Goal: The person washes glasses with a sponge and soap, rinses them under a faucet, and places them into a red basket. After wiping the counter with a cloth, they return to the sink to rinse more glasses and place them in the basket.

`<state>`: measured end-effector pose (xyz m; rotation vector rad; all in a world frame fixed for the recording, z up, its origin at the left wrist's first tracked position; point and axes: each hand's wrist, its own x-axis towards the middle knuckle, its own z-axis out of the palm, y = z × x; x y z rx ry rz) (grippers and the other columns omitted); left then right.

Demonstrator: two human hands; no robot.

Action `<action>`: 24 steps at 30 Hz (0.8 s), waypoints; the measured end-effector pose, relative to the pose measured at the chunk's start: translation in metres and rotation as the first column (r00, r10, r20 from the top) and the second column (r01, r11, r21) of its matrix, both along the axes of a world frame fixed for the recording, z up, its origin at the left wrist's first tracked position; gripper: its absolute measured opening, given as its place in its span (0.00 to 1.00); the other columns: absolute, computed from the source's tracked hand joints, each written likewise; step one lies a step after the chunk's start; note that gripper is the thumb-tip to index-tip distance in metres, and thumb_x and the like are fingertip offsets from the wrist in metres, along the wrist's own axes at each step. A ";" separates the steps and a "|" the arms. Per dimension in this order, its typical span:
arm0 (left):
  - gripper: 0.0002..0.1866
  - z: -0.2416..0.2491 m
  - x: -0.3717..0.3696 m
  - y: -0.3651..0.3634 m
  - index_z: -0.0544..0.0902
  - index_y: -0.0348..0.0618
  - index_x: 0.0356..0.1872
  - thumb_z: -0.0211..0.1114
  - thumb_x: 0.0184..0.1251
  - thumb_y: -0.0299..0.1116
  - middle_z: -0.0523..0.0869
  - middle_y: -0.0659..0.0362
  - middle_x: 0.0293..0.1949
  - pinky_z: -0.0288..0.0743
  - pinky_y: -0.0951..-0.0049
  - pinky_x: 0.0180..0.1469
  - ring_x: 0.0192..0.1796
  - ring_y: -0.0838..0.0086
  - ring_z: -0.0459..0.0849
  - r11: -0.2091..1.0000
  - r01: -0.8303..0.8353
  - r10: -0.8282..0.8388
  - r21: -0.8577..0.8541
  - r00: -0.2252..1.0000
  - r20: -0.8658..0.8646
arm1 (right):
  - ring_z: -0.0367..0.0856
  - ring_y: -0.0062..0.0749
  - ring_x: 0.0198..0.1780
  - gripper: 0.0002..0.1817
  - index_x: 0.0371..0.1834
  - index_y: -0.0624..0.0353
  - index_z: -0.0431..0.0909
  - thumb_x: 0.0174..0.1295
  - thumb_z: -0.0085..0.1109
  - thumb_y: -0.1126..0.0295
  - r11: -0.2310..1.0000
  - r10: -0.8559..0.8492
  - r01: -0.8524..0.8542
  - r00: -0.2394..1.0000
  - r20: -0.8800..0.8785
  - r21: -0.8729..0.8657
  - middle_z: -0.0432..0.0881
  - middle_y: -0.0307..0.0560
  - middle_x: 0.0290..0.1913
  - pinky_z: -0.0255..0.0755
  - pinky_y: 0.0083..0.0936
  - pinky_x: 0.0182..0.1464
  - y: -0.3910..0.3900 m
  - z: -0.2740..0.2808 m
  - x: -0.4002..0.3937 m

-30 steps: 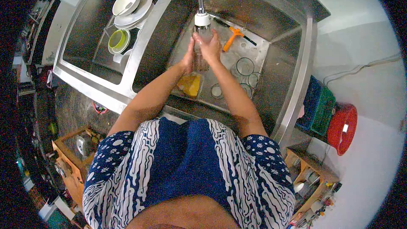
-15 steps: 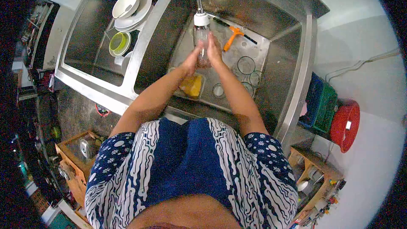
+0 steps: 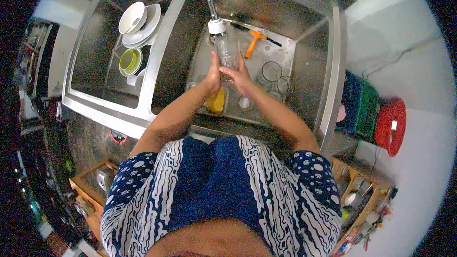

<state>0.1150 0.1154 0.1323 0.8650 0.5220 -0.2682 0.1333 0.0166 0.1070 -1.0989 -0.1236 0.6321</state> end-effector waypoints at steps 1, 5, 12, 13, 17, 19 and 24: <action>0.37 0.004 0.001 -0.001 0.57 0.40 0.55 0.30 0.55 0.61 0.65 0.49 0.52 0.55 0.62 0.56 0.53 0.60 0.66 0.996 -0.049 0.046 -0.081 0.998 -0.029 | 0.63 0.34 0.51 0.48 0.61 0.52 0.35 0.42 0.61 0.69 0.996 0.058 -0.059 0.998 -0.018 -0.067 0.60 0.46 0.53 0.63 0.30 0.47 -0.004 0.003 0.002; 0.17 -0.029 0.028 0.044 0.66 0.35 0.44 0.41 0.58 0.35 0.73 0.51 0.42 0.62 0.61 0.51 0.46 0.61 0.72 0.988 -0.001 0.011 -0.153 0.998 0.065 | 0.73 0.25 0.31 0.44 0.60 0.51 0.42 0.42 0.61 0.71 0.865 0.304 -0.260 0.952 0.036 -0.430 0.73 0.41 0.35 0.70 0.23 0.29 -0.019 0.008 0.010; 0.13 -0.049 0.037 0.055 0.66 0.34 0.38 0.42 0.50 0.13 0.73 0.48 0.38 0.71 0.66 0.46 0.42 0.63 0.74 0.967 0.179 -0.166 -0.179 0.982 0.087 | 0.73 0.26 0.30 0.33 0.55 0.54 0.56 0.43 0.60 0.68 0.958 0.069 -0.145 0.954 -0.291 -0.249 0.71 0.43 0.39 0.68 0.21 0.25 -0.047 0.010 0.030; 0.13 -0.045 0.039 0.052 0.66 0.34 0.38 0.42 0.50 0.13 0.73 0.48 0.38 0.71 0.66 0.46 0.42 0.63 0.74 0.958 0.227 -0.213 -0.177 0.973 0.094 | 0.72 0.26 0.29 0.32 0.54 0.55 0.56 0.44 0.60 0.67 0.968 -0.026 -0.044 0.962 -0.271 -0.249 0.71 0.43 0.39 0.68 0.20 0.24 -0.045 0.014 0.028; 0.08 -0.034 0.033 0.050 0.65 0.37 0.36 0.44 0.54 0.16 0.73 0.49 0.35 0.75 0.68 0.37 0.35 0.65 0.76 0.972 0.234 -0.235 -0.019 0.965 -0.117 | 0.70 0.25 0.25 0.32 0.51 0.61 0.56 0.46 0.57 0.58 0.886 -0.362 0.287 0.919 -0.158 -0.364 0.70 0.45 0.36 0.66 0.18 0.22 -0.028 0.038 0.009; 0.05 -0.045 0.032 0.058 0.66 0.38 0.33 0.47 0.55 0.19 0.74 0.51 0.31 0.76 0.73 0.30 0.29 0.70 0.77 0.929 0.363 -0.357 0.065 0.930 -0.089 | 0.69 0.25 0.21 0.32 0.49 0.63 0.56 0.46 0.56 0.55 0.813 -0.457 0.384 0.887 -0.071 -0.438 0.70 0.45 0.33 0.66 0.18 0.20 -0.024 0.041 0.008; 0.13 -0.029 0.019 0.053 0.69 0.41 0.19 0.53 0.57 0.39 0.68 0.63 0.11 0.56 0.80 0.13 0.10 0.82 0.59 0.517 0.480 -0.588 0.709 0.801 -0.114 | 0.60 0.24 0.10 0.31 0.38 0.65 0.65 0.44 0.52 0.45 0.780 -0.043 -0.019 0.995 -0.085 -0.625 0.69 0.46 0.21 0.54 0.15 0.10 -0.043 0.029 0.037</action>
